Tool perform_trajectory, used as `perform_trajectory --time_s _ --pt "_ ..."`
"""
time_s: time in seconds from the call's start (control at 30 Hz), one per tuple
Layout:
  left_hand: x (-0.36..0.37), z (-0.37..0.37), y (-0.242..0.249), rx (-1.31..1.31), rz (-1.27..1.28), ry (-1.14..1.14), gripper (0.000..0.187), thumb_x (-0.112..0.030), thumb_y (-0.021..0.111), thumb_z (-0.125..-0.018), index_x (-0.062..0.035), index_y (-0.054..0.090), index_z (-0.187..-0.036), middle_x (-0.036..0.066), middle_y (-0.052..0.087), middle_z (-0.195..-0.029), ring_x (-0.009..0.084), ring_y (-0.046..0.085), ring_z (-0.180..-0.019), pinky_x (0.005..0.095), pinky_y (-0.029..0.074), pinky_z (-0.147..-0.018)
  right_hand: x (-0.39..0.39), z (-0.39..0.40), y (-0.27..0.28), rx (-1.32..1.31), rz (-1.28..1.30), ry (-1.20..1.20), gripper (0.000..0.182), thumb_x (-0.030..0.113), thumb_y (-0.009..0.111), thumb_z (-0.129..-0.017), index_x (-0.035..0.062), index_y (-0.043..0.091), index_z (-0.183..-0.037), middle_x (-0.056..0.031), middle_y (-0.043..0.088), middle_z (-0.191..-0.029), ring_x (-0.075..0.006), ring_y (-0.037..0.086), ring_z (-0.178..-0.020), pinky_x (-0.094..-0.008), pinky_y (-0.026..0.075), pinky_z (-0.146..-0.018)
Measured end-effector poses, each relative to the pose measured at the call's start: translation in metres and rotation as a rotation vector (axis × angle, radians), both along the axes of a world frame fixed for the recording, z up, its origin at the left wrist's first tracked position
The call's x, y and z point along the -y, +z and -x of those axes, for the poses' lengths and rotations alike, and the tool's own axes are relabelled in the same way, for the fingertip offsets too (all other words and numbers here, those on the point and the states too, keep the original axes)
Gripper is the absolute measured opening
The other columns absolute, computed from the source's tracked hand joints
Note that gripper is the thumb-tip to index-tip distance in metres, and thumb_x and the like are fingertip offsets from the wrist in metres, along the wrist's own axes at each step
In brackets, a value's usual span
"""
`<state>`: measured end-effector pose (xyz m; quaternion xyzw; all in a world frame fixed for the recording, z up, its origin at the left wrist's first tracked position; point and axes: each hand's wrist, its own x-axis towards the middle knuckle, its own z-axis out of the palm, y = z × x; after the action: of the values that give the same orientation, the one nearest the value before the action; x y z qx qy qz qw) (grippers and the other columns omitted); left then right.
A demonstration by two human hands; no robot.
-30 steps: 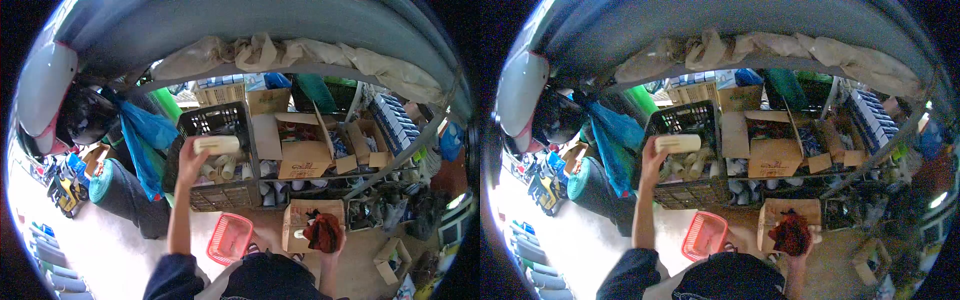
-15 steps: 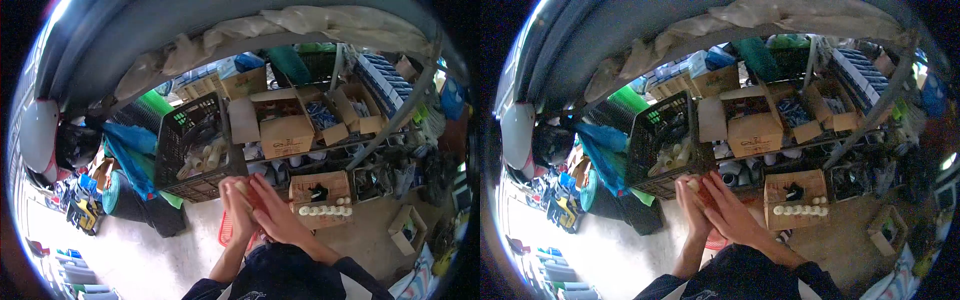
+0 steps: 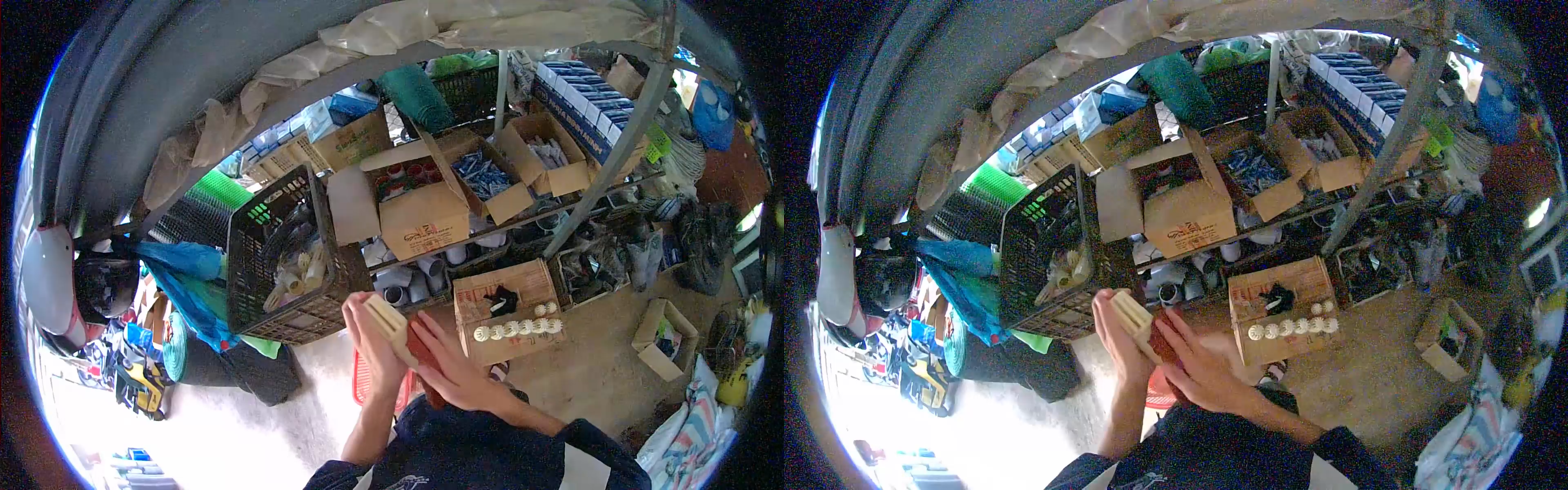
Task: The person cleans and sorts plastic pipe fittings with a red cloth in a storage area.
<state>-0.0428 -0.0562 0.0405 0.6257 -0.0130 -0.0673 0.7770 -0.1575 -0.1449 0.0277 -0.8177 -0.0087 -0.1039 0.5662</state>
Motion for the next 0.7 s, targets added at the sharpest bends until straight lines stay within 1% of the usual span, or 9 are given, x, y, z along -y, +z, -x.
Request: perform_trajectory --time_s 0.03,0.13,0.23,0.27,0.4,0.5,0.53,0.63,0.7 --pt "-0.001 -0.003 -0.002 0.019 0.11 0.001 0.034 -0.039 0.035 -0.106 -0.0088 0.052 -0.106 0.006 0.053 -0.097 0.0138 0.05 -0.088 0.0298 0.043 -0.082 0.002 0.002 0.001 0.017 0.029 0.005 0.061 0.022 0.049 -0.099 0.0021 0.027 -0.152 -0.0213 0.016 -0.159 -0.0403 0.024 -0.145 -0.044 0.026 -0.117" --pt "-0.001 0.01 -0.011 0.243 -0.106 -0.103 0.04 -0.043 0.033 -0.106 -0.0082 0.052 -0.109 0.007 0.054 -0.1 0.0147 0.051 -0.092 0.0304 0.043 -0.086 0.016 -0.008 0.009 0.084 0.061 0.048 0.065 0.022 0.051 -0.098 0.003 0.023 -0.153 -0.0219 0.015 -0.16 -0.0406 0.021 -0.146 -0.0442 0.023 -0.118" --pt "0.009 0.035 0.001 0.162 -0.277 -0.18 0.048 -0.046 0.029 -0.107 -0.0055 0.053 -0.116 0.01 0.056 -0.112 0.0158 0.051 -0.103 0.033 0.041 -0.094 0.033 -0.026 0.013 0.143 -0.073 0.015 0.063 0.023 0.05 -0.099 0.0032 0.023 -0.153 -0.0229 0.015 -0.16 -0.0391 0.019 -0.147 -0.0428 0.02 -0.119" --pt "0.008 0.03 -0.007 0.259 -0.276 -0.173 0.047 -0.045 0.031 -0.107 -0.0055 0.053 -0.117 0.011 0.059 -0.111 0.017 0.054 -0.101 0.0334 0.044 -0.091 0.032 -0.029 0.01 0.187 -0.124 0.002 0.066 0.021 0.053 -0.098 0.0045 0.022 -0.154 -0.0217 0.019 -0.159 -0.0346 0.02 -0.148 -0.0407 0.018 -0.12" --pt "0.013 0.004 0.009 0.191 0.13 -0.099 0.046 -0.044 0.033 -0.106 -0.006 0.057 -0.117 0.013 0.065 -0.108 0.0162 0.06 -0.089 0.0311 0.05 -0.08 0.01 -0.005 -0.013 0.055 -0.624 0.088 0.074 0.013 0.057 -0.096 0.0056 0.015 -0.156 -0.0166 0.028 -0.155 -0.0258 0.03 -0.142 -0.0378 0.023 -0.117" --pt "0.011 -0.01 0.014 0.187 0.056 -0.116 0.048 -0.045 0.033 -0.106 -0.006 0.058 -0.117 0.012 0.065 -0.112 0.0131 0.058 -0.089 0.0285 0.048 -0.08 0.003 0.005 -0.014 0.039 -0.526 0.035 0.074 0.016 0.058 -0.095 0.0058 0.016 -0.156 -0.0182 0.027 -0.155 -0.0276 0.034 -0.14 -0.0387 0.028 -0.114" --pt "0.012 -0.009 0.009 0.186 0.04 -0.156 0.051 -0.05 0.033 -0.105 -0.008 0.055 -0.123 0.008 0.064 -0.107 0.0115 0.055 -0.088 0.0267 0.047 -0.081 0.001 0.007 -0.014 0.033 -0.494 0.017 0.075 0.017 0.058 -0.095 0.0059 0.016 -0.156 -0.0188 0.027 -0.155 -0.0282 0.035 -0.14 -0.0389 0.03 -0.113" --pt "0.011 0.006 -0.001 -0.02 0.235 -0.127 0.054 -0.054 0.033 -0.104 -0.011 0.05 -0.132 0.004 0.058 -0.101 0.0122 0.052 -0.088 0.027 0.046 -0.081 0.008 0.004 -0.012 0.1 -0.125 -0.028 0.074 0.02 0.06 -0.094 0.0056 0.02 -0.155 -0.0222 0.022 -0.157 -0.035 0.034 -0.142 -0.0418 0.03 -0.114" --pt "0.008 0.015 0.005 -0.074 0.274 -0.14 0.055 -0.055 0.033 -0.104 -0.0137 0.043 -0.139 0.002 0.052 -0.101 0.0155 0.053 -0.088 0.0296 0.047 -0.082 0.007 0.006 -0.002 0.068 -0.013 0.018 0.072 0.021 0.06 -0.093 0.0046 0.023 -0.153 -0.0235 0.02 -0.158 -0.038 0.031 -0.143 -0.0429 0.029 -0.115"
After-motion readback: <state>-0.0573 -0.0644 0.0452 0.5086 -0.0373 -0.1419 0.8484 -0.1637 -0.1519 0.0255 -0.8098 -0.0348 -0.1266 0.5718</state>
